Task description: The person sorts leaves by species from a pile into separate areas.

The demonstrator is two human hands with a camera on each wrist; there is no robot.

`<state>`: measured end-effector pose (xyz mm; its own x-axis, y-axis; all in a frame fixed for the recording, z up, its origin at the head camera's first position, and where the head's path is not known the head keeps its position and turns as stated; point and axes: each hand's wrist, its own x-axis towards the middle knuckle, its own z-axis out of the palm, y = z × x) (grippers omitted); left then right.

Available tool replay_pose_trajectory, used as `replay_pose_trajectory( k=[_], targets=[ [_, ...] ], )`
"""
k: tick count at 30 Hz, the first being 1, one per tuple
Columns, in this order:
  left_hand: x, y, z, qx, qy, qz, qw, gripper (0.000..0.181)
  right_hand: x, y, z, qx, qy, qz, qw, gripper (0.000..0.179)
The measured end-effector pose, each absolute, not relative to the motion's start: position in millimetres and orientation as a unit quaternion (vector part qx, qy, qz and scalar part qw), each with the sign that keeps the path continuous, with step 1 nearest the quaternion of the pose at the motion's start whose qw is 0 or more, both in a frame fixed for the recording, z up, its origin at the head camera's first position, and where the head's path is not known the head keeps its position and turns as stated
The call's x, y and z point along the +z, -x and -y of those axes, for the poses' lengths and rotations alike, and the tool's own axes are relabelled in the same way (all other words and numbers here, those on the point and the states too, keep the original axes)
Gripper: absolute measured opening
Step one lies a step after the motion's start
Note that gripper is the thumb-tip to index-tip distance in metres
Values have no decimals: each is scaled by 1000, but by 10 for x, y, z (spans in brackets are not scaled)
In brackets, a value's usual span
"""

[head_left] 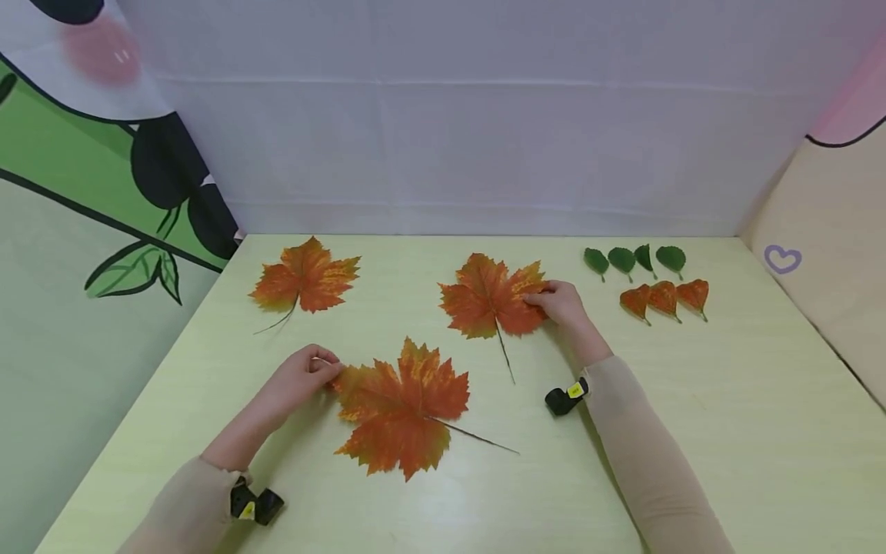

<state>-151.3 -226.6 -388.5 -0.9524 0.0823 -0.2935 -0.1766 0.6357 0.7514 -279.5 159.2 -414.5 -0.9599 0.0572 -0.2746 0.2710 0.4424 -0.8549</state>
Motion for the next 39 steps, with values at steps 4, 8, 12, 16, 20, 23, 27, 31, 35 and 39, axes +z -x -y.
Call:
replay_pose_trajectory(
  k=[4, 8, 12, 16, 20, 23, 27, 31, 35, 39],
  targets=[
    [-3921, 1557, 2227, 509, 53, -844, 161, 55, -4138, 2806, -1594, -524, -103, -839, 106, 37],
    [-3935, 1545, 2171, 552, 58, -813, 175, 60, -4152, 2816, -1596, -526, -107, -837, 107, 37],
    [-3936, 1506, 2136, 552, 57, -813, 176, 60, -4160, 2811, -1593, -529, -108, -835, 109, 37],
    [-3911, 1460, 2127, 552, 63, -813, 171, 60, -4152, 2803, -1596, -525, -103, -838, 108, 38],
    [-3860, 1391, 2123, 520, 74, -839, 144, 60, -4142, 2805, -1600, -530, -104, -835, 108, 38],
    [-3827, 1313, 2123, 463, 79, -875, 118, 50, -4135, 2808, -1600, -531, -105, -834, 111, 39],
    [-3818, 1202, 2073, 377, 43, -917, 121, 29, -4120, 2808, -1610, -525, -106, -837, 111, 40],
    [-3827, 1103, 1953, 305, -20, -941, 146, 27, -4121, 2811, -1618, -527, -110, -835, 109, 39],
    [-3834, 1034, 1847, 227, -55, -962, 142, 34, -4124, 2802, -1609, -538, -109, -829, 107, 39],
    [-3843, 1008, 1794, 188, -58, -971, 138, 32, -4133, 2796, -1594, -546, -106, -825, 105, 39]
  ],
)
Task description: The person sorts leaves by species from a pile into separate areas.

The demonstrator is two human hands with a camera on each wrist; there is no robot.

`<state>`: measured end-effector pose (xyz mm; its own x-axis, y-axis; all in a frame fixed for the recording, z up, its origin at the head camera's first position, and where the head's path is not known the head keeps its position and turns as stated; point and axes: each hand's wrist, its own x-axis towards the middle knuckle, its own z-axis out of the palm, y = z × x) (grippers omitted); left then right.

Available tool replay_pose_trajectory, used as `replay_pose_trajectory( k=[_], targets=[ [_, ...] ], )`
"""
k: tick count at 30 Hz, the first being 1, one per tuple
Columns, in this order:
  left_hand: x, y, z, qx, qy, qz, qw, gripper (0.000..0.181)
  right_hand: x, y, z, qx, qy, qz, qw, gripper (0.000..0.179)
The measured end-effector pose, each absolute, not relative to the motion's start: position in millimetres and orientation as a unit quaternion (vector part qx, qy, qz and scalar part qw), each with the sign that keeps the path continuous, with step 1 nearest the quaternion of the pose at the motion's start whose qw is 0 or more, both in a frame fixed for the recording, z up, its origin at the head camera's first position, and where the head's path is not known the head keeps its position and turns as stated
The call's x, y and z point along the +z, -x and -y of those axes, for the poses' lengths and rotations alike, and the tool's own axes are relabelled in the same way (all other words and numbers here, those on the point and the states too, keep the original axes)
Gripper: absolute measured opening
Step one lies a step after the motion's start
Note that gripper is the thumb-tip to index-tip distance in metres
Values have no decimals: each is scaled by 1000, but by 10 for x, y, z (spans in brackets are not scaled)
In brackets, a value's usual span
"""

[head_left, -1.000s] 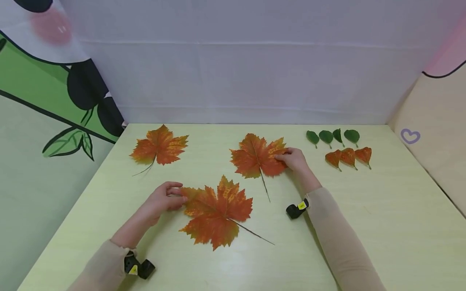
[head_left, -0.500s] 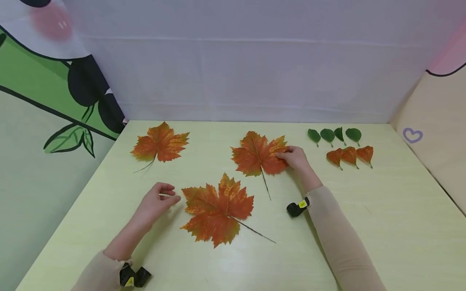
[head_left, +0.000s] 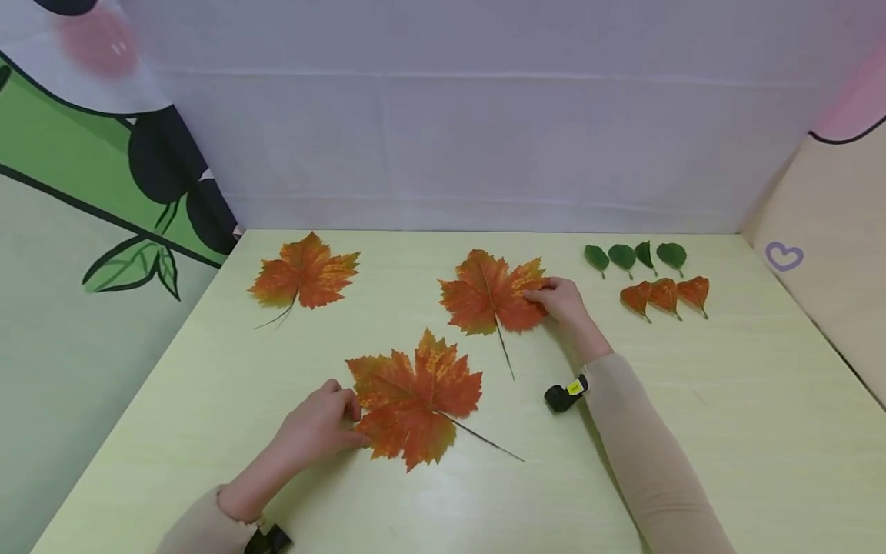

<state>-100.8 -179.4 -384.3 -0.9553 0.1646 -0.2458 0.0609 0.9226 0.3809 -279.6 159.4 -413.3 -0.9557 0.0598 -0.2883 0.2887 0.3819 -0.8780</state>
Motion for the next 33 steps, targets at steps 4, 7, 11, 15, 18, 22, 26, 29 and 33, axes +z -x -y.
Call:
replay_pose_trajectory(
  k=[4, 7, 11, 15, 18, 22, 26, 29, 33],
  targets=[
    [-3840, 1013, 1772, 206, -52, -966, 145, 24, -4139, 2798, -1591, -544, -104, -826, 103, 38],
    [-3839, 1023, 1780, 233, -43, -960, 148, 19, -4135, 2796, -1589, -541, -104, -828, 102, 38],
    [-3831, 1065, 1824, 274, -26, -951, 143, 16, -4129, 2795, -1589, -538, -102, -831, 100, 38],
    [-3781, 1133, 1871, 311, -22, -943, 116, 12, -4132, 2802, -1593, -533, -102, -834, 100, 36],
    [-3717, 1205, 1891, 328, -23, -940, 86, 11, -4137, 2805, -1596, -531, -102, -835, 99, 37],
    [-3662, 1320, 1916, 351, -11, -935, 53, 12, -4123, 2799, -1597, -530, -98, -837, 97, 38],
    [-3640, 1444, 1952, 367, -1, -930, 28, 13, -4108, 2802, -1600, -533, -93, -836, 96, 40],
    [-3633, 1534, 1962, 363, 3, -932, 8, 13, -4106, 2805, -1596, -541, -92, -830, 98, 40],
    [-3652, 1663, 1962, 351, 9, -936, -15, 15, -4101, 2804, -1583, -544, -90, -828, 101, 40]
  ],
)
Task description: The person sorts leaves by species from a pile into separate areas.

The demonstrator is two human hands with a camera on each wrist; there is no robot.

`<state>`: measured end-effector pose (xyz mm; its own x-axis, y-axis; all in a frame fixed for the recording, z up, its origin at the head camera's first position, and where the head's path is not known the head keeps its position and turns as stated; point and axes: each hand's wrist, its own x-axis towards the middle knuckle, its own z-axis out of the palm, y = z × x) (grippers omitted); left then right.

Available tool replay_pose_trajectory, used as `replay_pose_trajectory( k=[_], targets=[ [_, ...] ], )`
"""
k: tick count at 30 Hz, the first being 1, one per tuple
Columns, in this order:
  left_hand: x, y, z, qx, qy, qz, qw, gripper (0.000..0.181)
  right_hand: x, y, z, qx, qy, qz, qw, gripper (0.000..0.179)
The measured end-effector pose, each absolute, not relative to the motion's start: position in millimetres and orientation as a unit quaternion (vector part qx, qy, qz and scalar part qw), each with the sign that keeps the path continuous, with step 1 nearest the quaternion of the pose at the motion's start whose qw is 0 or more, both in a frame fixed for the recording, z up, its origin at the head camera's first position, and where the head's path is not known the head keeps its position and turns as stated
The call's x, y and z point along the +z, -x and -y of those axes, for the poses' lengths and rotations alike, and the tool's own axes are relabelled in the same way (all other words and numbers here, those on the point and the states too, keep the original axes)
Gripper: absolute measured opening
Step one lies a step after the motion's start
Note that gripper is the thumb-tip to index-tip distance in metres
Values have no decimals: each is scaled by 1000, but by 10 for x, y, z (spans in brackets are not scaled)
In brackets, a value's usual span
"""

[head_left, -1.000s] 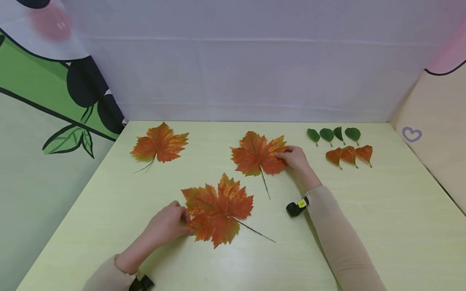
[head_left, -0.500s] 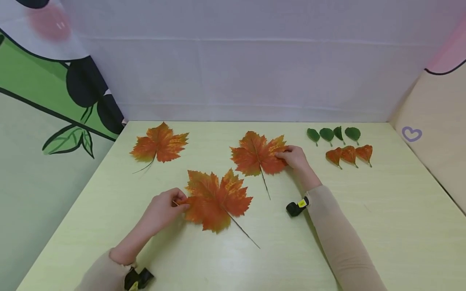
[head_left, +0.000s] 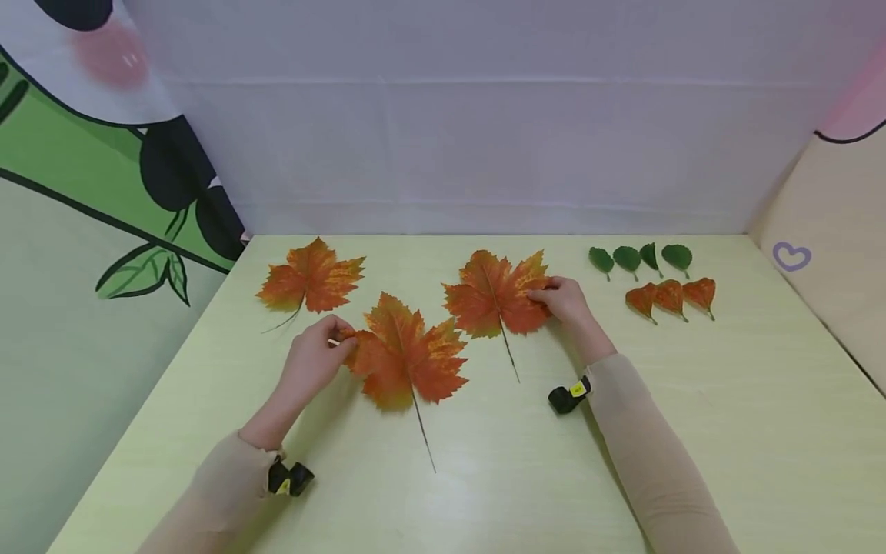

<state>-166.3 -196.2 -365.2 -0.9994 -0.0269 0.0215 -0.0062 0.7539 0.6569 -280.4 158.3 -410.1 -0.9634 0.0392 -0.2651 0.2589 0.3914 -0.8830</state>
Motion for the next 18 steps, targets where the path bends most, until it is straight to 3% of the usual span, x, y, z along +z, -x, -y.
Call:
replay_pose_trajectory(
  k=[6, 18],
  targets=[
    [-3682, 1944, 1964, -343, -9, 938, 39, 18, -4072, 2808, -1590, -540, -92, -830, 102, 39],
    [-3655, 2514, 2071, -316, -50, 947, 30, 22, -4020, 2801, -1601, -549, -89, -823, 116, 35]
  ],
)
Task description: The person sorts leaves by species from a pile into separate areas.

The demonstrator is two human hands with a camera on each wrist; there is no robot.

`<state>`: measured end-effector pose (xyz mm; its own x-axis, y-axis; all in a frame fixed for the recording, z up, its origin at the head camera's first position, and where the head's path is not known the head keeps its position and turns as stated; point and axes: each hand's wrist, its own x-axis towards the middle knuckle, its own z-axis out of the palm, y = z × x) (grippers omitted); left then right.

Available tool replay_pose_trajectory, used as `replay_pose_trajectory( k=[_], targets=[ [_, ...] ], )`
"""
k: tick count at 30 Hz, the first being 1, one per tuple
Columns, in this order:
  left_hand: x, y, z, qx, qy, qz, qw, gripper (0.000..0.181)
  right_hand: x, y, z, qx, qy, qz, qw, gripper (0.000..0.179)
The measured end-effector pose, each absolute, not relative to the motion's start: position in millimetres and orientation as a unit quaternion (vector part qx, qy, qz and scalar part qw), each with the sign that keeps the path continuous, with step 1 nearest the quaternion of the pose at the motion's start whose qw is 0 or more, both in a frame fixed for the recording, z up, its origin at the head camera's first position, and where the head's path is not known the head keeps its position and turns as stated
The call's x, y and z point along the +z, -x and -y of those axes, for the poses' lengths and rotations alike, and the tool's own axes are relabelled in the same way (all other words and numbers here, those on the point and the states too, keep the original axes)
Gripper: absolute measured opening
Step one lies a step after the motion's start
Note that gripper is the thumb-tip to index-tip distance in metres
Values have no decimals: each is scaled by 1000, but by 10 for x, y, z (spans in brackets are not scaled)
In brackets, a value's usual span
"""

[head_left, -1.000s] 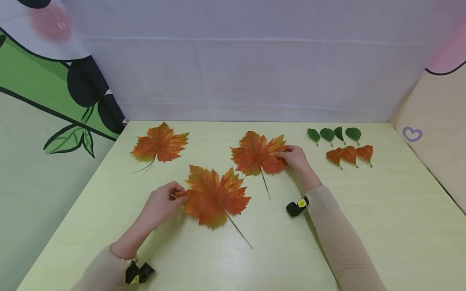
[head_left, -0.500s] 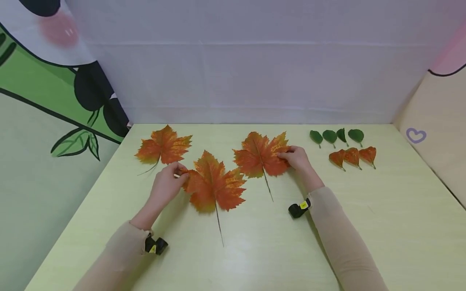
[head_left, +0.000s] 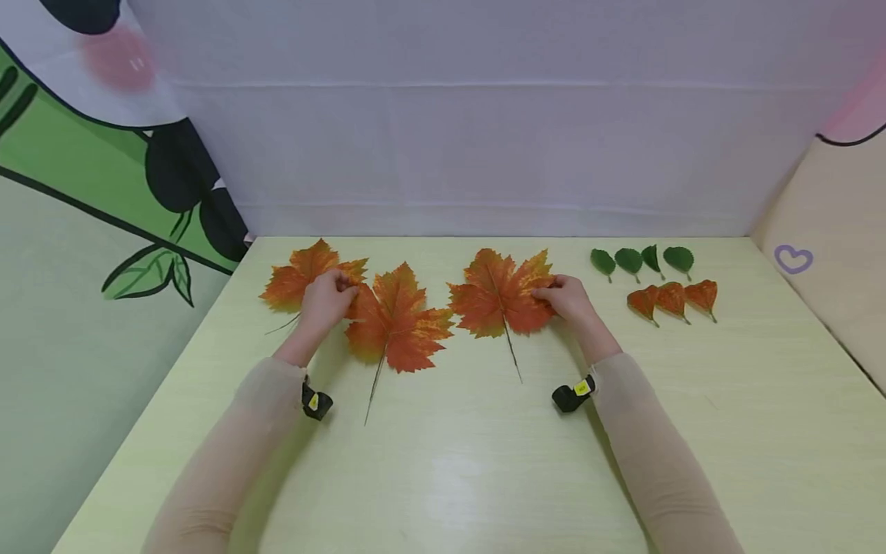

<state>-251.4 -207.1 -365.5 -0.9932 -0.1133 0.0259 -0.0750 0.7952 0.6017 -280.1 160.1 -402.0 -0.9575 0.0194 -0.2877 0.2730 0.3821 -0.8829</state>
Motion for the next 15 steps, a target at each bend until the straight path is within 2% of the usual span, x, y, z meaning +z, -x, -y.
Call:
replay_pose_trajectory(
  k=[15],
  targets=[
    [-3605, 3057, 2105, -319, -116, 940, 22, 29, -4026, 2798, -1616, -575, -106, -802, 119, 40]
  ],
)
